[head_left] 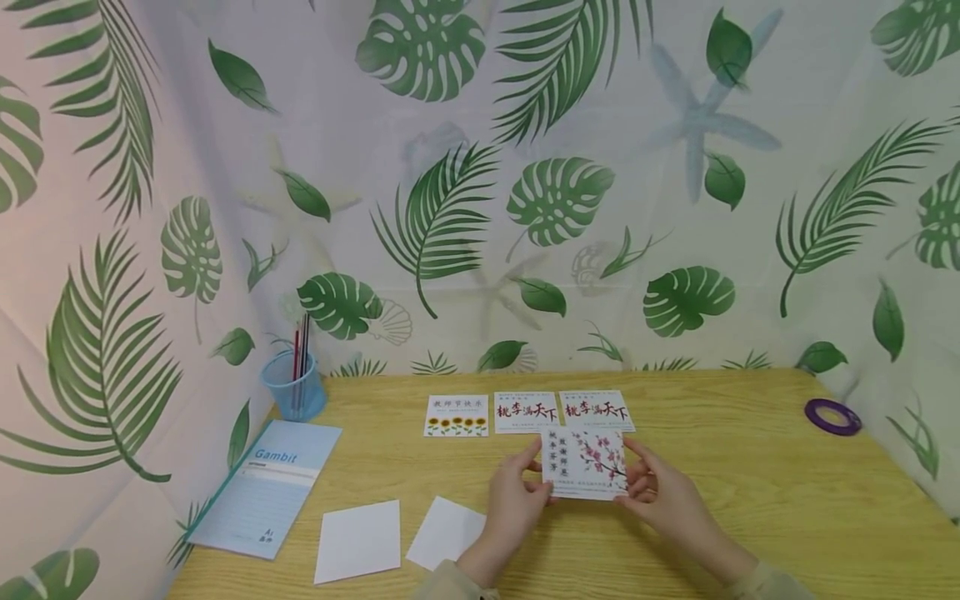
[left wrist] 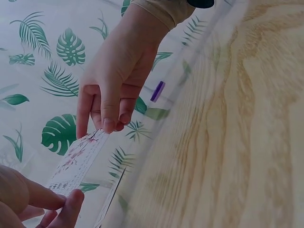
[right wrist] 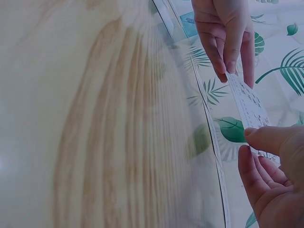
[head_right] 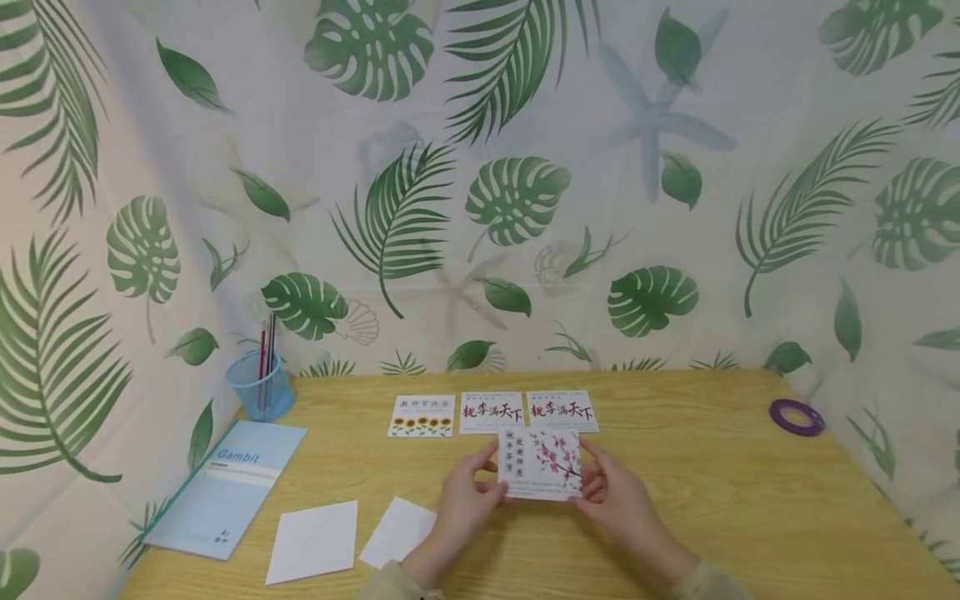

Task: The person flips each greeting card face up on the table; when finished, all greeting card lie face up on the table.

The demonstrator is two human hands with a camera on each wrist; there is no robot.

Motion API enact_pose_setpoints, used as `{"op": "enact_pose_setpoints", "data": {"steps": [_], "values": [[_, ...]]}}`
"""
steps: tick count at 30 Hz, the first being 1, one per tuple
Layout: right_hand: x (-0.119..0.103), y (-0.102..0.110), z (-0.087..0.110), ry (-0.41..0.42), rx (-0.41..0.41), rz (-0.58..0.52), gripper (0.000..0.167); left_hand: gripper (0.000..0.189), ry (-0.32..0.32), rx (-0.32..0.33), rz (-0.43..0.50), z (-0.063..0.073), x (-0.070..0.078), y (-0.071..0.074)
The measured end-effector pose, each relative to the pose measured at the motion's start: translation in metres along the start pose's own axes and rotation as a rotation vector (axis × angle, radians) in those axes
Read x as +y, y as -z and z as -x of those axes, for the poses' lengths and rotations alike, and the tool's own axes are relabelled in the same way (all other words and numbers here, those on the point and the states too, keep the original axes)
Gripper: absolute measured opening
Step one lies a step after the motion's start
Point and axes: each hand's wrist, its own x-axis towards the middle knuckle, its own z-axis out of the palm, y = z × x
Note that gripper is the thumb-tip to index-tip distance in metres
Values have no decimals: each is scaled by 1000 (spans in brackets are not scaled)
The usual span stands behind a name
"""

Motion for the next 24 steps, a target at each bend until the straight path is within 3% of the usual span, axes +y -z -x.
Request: {"op": "enact_pose_setpoints", "data": {"steps": [10,16,24], "values": [[7,8,1,-18,-28,18,84,72,67,-61,-21,-4,-9,-6],[13,12,2,-54,-54,57,83,68,56,-89,-8,-6,-13,-10],[24,21,0,-89,-70,133,81,62,66,-180,-16,-7,-13,-16]]}}
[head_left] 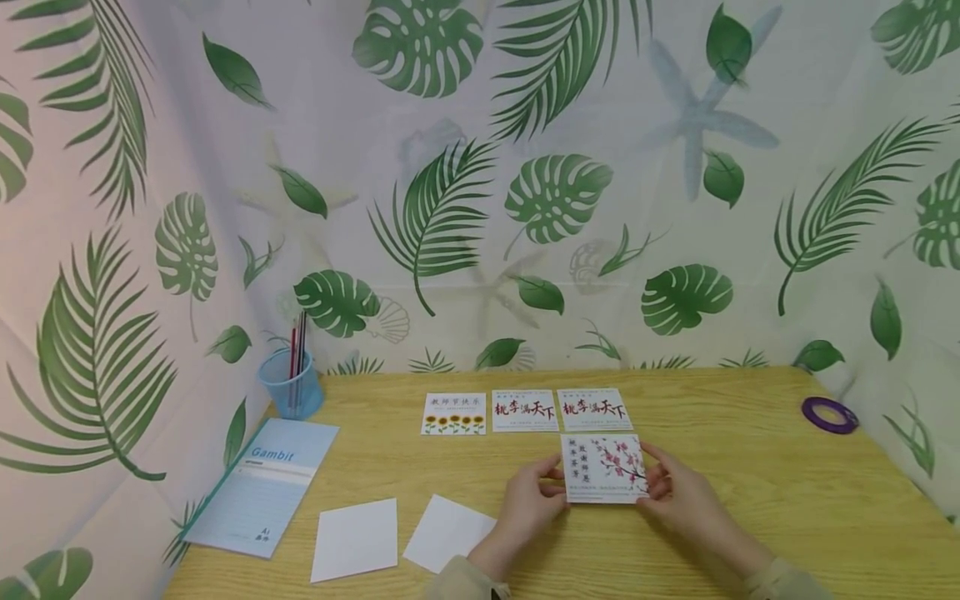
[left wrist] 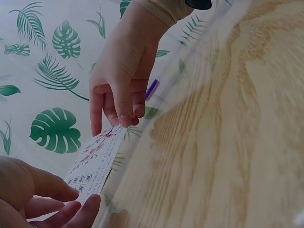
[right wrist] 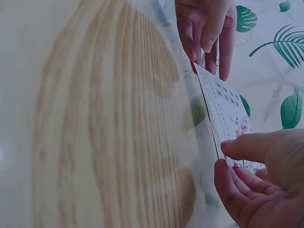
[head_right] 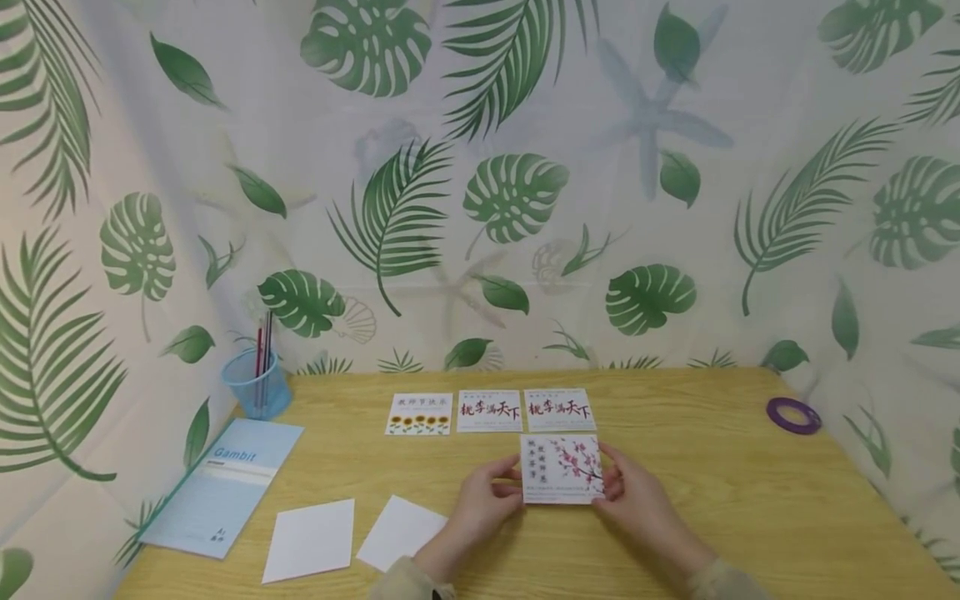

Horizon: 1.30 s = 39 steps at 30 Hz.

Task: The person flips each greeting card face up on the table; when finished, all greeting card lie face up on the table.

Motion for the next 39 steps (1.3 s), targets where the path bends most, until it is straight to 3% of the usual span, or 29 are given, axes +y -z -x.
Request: {"op": "enact_pose_setpoints", "data": {"steps": [7,16,27,39], "values": [[6,6,-2,13,0,58,80,61,13,-46,10,-2,0,-5],[7,7,-5,34,4,72,75,63,27,-65,-50,-4,-2,-7],[9,10,-8,-19,-16,78,73,66,42,-126,-147,-8,4,-10],[13,13,-21,-69,-78,110,71,64,-3,-146,-170,-7,7,-11]]}}
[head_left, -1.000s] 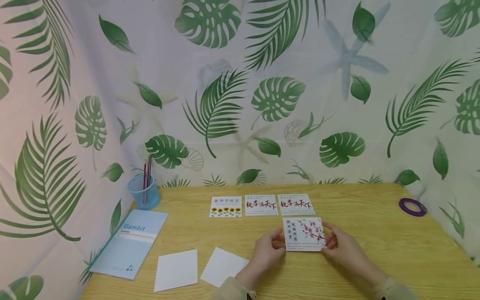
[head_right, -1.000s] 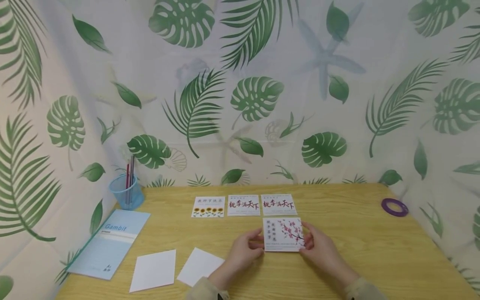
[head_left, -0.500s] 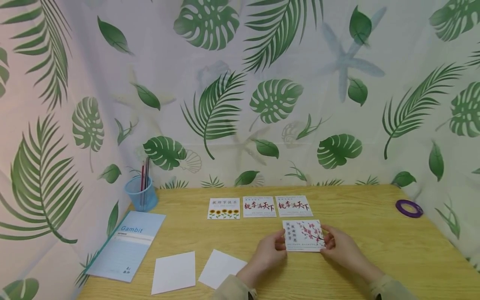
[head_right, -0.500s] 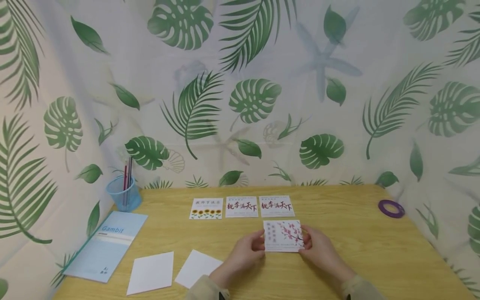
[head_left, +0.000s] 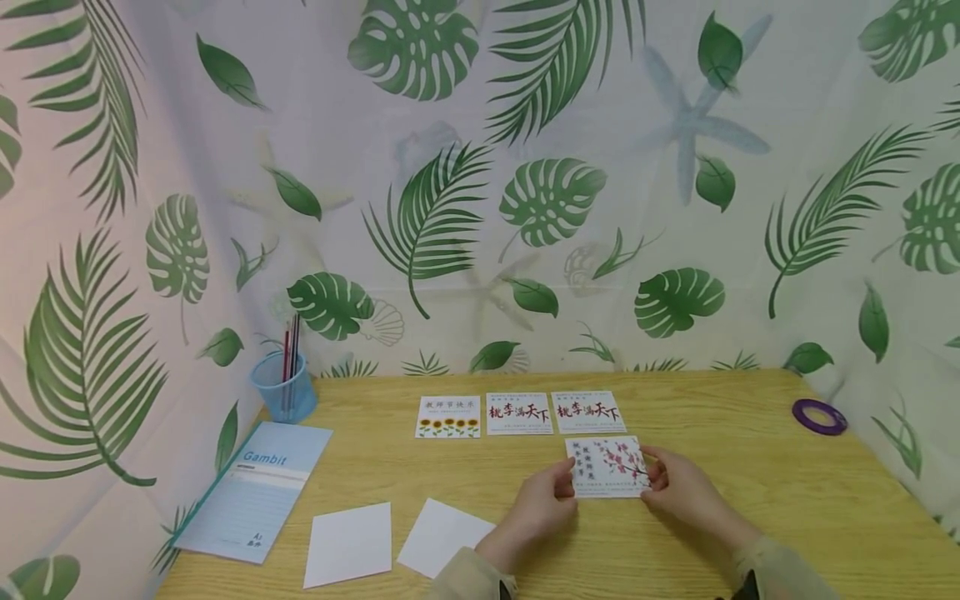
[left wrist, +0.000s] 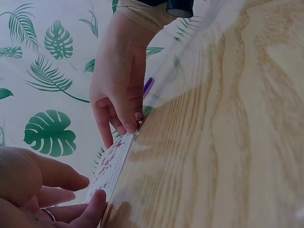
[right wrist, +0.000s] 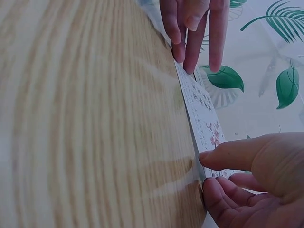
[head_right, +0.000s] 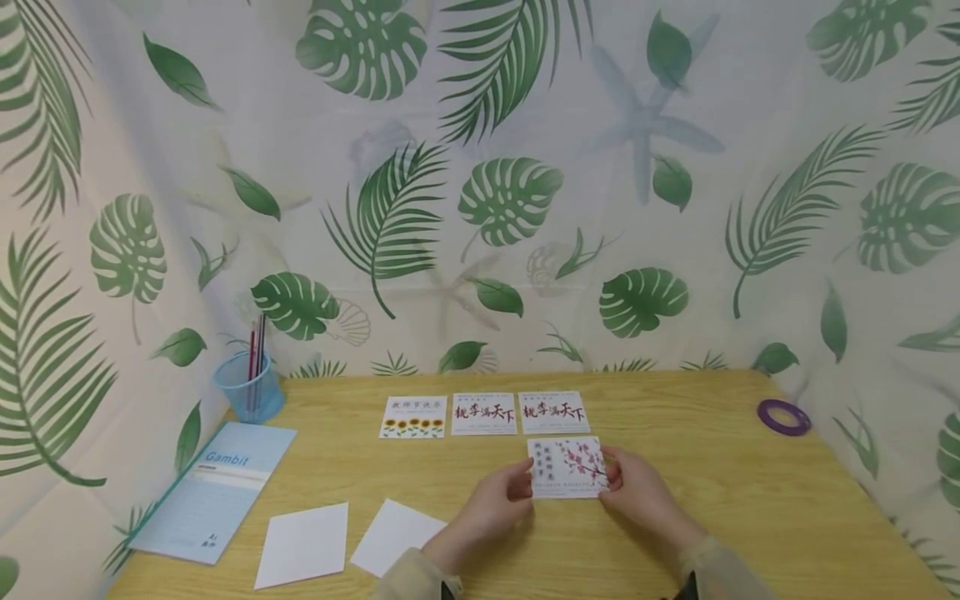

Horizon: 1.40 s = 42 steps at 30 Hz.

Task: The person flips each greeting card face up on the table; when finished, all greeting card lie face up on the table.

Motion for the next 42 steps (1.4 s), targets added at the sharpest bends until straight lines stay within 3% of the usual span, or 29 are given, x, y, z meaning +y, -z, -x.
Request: {"op": "enact_pose_setpoints", "data": {"steps": [8,33,42], "values": [[3,1,-6,-15,-28,-6,71,66,36,-13,-15,-1,0,0],[6,3,-12,-8,-43,17,67,68,7,-19,-45,-1,0,-2],[5,4,-7,-9,-15,-26,68,67,52,3,2,7,3,8]]}}
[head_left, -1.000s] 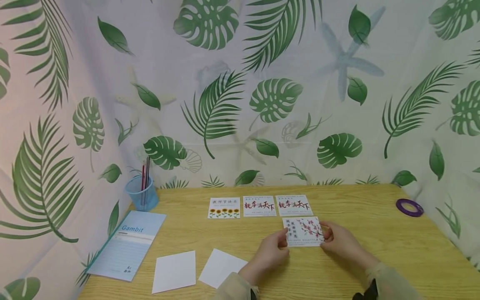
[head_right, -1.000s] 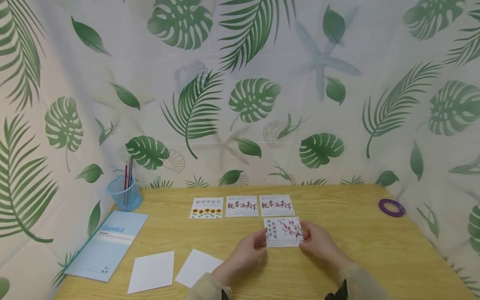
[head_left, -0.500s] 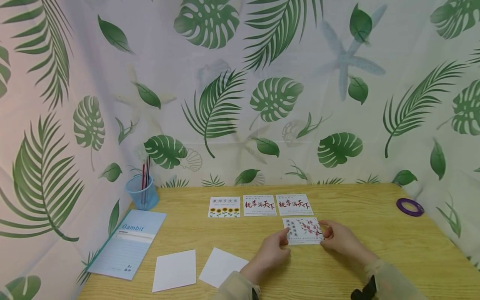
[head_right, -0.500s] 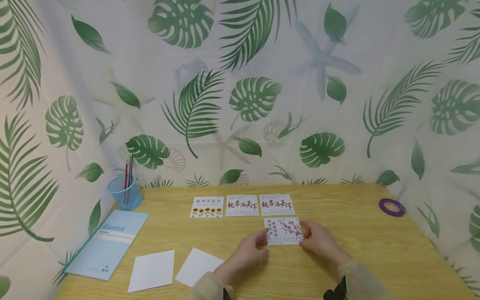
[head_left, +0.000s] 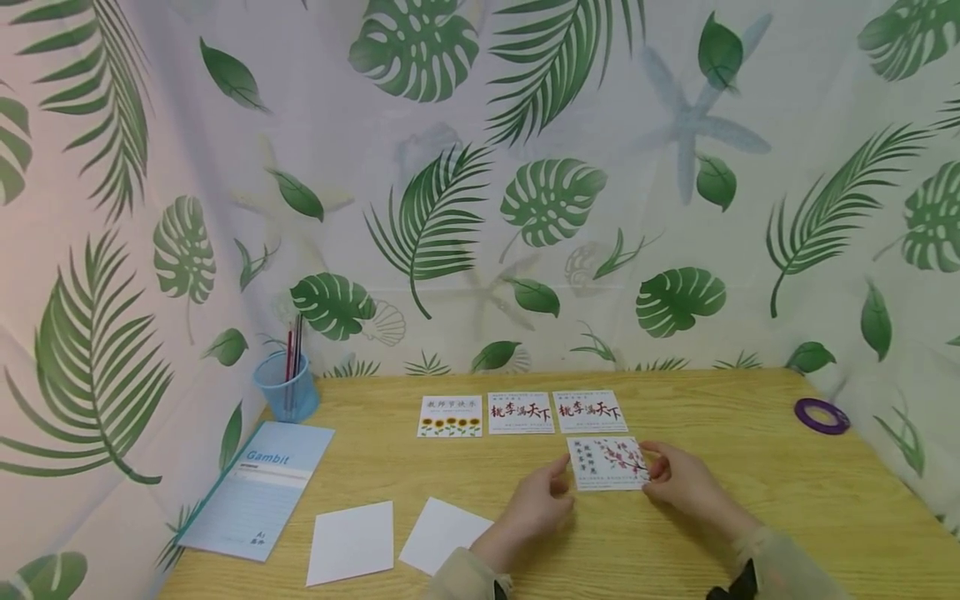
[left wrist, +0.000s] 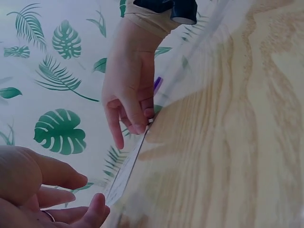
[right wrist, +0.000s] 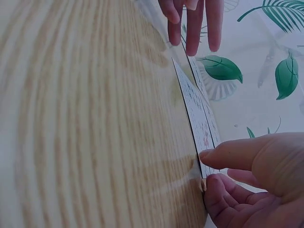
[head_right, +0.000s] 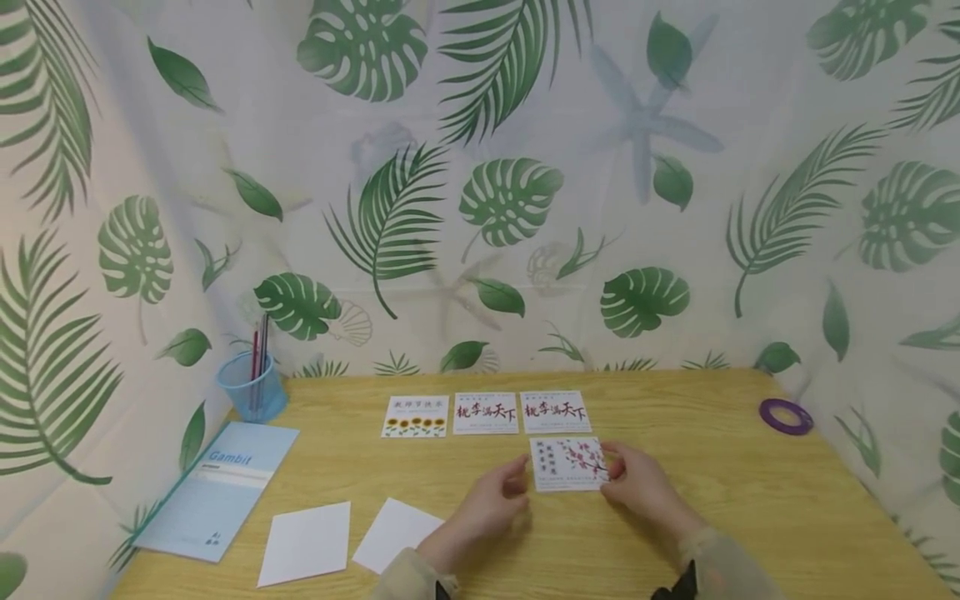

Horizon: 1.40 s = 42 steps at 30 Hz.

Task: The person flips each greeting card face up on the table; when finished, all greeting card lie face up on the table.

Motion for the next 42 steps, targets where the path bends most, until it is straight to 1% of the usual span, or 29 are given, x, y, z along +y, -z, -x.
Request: {"op": "enact_pose_setpoints", "data": {"steps": [3,5,7,11,15,20,25,30,36,42], "values": [[0,3,2,-12,-4,-17,69,65,-19,19,-4,1,0,5],[0,4,3,-26,-7,-20,69,65,-55,30,-20,1,-1,9],[0,5,3,-23,-6,-22,69,65,-72,34,-20,2,-2,11],[-3,4,5,12,3,-12,66,66,-94,42,-21,3,-3,15],[-10,1,6,49,9,-12,63,66,-112,55,-1,6,0,20],[-23,-4,8,75,7,-30,60,66,-119,87,2,8,1,29],[-36,-10,9,112,28,-39,58,66,-115,113,13,10,-3,40],[-49,-19,10,128,10,-61,57,64,-102,115,-2,14,-10,55],[-66,-28,10,214,-9,-49,53,59,-110,146,-52,20,-14,71],[-79,-37,8,330,-20,-51,49,54,-109,171,-64,26,-20,84]]}}
